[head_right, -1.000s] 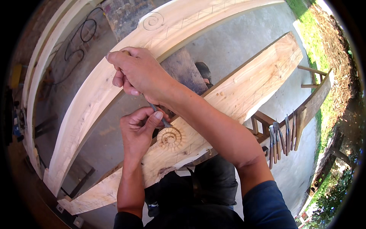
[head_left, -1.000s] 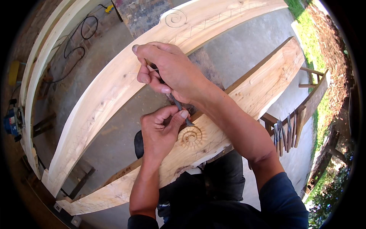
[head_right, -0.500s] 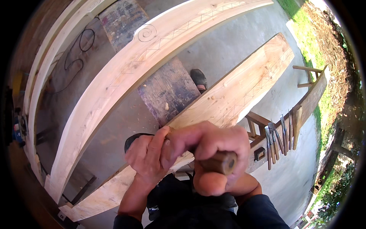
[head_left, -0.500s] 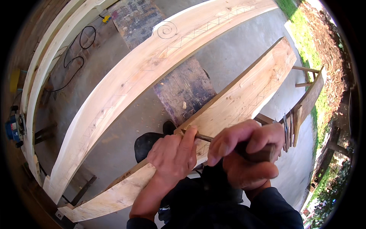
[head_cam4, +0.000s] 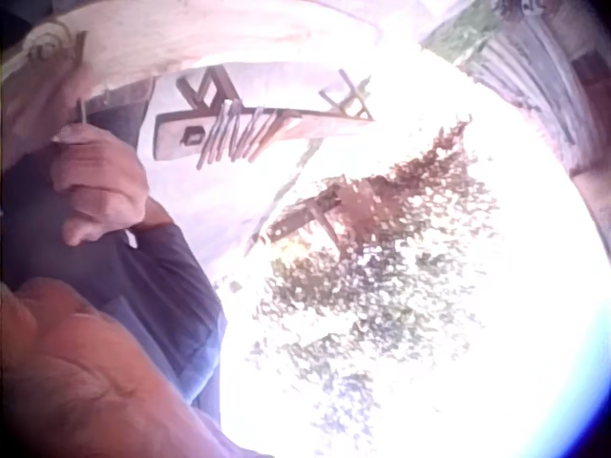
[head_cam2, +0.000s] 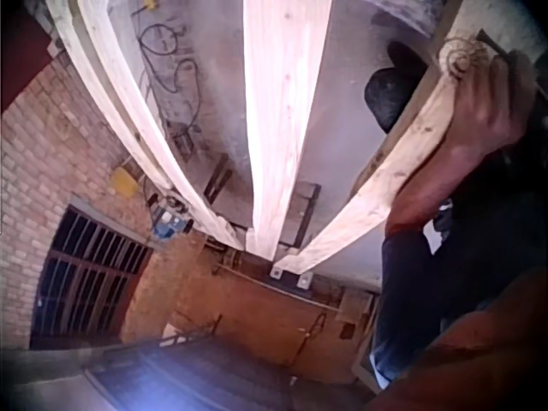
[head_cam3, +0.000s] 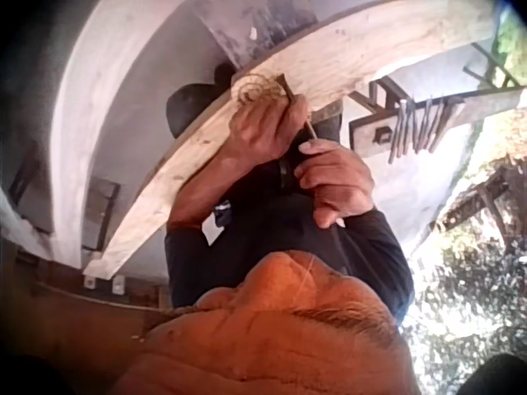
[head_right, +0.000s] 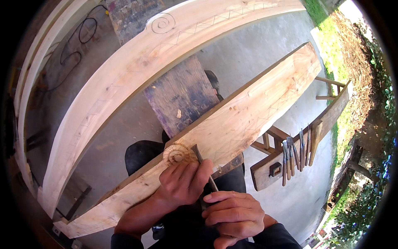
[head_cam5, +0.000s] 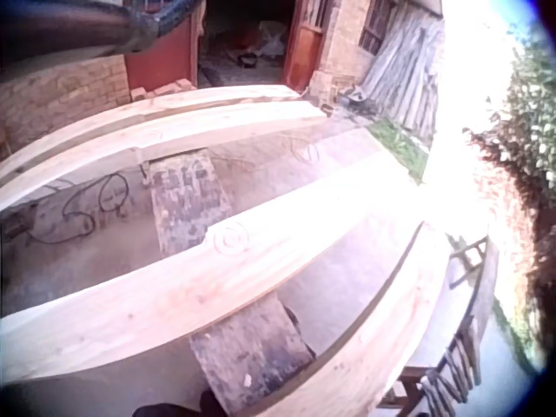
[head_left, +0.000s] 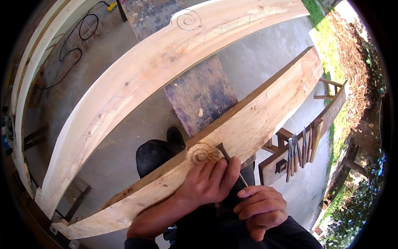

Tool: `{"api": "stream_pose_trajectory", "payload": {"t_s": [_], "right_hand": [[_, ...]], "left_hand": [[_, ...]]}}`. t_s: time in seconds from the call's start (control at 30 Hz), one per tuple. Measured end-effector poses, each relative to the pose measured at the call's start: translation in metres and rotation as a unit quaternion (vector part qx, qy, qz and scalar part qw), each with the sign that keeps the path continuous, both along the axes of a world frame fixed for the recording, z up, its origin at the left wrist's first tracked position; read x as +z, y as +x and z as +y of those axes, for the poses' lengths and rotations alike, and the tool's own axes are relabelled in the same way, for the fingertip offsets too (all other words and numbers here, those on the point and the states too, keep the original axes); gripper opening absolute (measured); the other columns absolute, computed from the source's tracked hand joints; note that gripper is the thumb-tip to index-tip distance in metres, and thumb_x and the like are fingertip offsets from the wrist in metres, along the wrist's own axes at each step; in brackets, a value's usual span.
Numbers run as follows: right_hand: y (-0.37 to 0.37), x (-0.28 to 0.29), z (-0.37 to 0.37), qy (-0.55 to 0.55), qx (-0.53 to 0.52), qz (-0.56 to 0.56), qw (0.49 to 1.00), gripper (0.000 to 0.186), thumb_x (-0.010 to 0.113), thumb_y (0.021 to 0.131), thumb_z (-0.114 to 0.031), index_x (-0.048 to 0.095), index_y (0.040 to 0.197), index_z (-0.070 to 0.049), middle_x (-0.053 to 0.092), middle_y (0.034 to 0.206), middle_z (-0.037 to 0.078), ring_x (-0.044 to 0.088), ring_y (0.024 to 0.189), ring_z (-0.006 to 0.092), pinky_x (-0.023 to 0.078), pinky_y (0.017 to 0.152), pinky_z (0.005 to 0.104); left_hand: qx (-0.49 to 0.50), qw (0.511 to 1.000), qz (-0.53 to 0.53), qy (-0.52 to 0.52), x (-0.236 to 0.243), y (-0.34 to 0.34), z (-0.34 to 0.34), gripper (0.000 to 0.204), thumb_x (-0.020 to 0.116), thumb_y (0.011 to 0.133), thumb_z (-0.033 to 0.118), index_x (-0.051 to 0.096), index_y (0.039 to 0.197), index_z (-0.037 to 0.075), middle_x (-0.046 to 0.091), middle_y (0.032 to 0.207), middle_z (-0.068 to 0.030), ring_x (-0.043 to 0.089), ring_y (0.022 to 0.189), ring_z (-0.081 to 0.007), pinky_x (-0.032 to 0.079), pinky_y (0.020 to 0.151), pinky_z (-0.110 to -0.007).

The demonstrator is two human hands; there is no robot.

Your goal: The person carves a spiral pattern into a large curved wooden beam using a chisel.

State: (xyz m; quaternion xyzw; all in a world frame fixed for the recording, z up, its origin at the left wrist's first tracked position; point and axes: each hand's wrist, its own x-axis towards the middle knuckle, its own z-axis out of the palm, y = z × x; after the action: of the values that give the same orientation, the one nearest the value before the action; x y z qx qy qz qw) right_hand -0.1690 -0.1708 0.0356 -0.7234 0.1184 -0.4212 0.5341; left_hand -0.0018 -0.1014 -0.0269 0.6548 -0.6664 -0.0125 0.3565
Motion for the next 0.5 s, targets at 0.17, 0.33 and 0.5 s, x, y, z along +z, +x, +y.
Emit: {"api": "stream_pose_trajectory", "payload": {"t_s": [0.17, 0.33, 0.5], "right_hand": [[0.003, 0.001, 0.002, 0.015, 0.025, 0.022, 0.999, 0.041, 0.079, 0.107, -0.034, 0.061, 0.081, -0.007, 0.078, 0.083, 0.009, 0.079, 0.072, 0.0246, 0.068, 0.09, 0.0511], [-0.006, 0.006, 0.011, 0.057, 0.039, 0.043, 0.997, 0.03, 0.085, 0.099, -0.017, 0.063, 0.084, -0.002, 0.077, 0.09, 0.014, 0.08, 0.082, 0.0307, 0.067, 0.097, 0.058], [-0.005, 0.003, 0.015, 0.043, 0.041, 0.031, 0.998, 0.03, 0.085, 0.098, -0.016, 0.064, 0.083, -0.001, 0.076, 0.09, 0.014, 0.08, 0.083, 0.0306, 0.067, 0.097, 0.0582]], "left_hand": [[-0.011, 1.0, -0.023, 0.014, -0.005, -0.002, 0.004, 0.028, 0.067, 0.099, 0.011, 0.07, 0.124, 0.0, 0.063, 0.082, -0.0047, 0.063, 0.062, -0.0164, 0.047, 0.054, -0.03], [-0.024, 0.997, -0.066, 0.038, -0.003, -0.003, 0.01, 0.02, 0.068, 0.102, 0.015, 0.069, 0.119, 0.004, 0.058, 0.083, -0.0007, 0.061, 0.068, -0.0124, 0.046, 0.057, -0.028], [-0.021, 0.997, -0.071, 0.007, -0.008, -0.003, 0.009, 0.021, 0.071, 0.099, 0.013, 0.07, 0.118, 0.003, 0.058, 0.081, -0.0008, 0.06, 0.066, -0.0118, 0.045, 0.055, -0.028]]}}
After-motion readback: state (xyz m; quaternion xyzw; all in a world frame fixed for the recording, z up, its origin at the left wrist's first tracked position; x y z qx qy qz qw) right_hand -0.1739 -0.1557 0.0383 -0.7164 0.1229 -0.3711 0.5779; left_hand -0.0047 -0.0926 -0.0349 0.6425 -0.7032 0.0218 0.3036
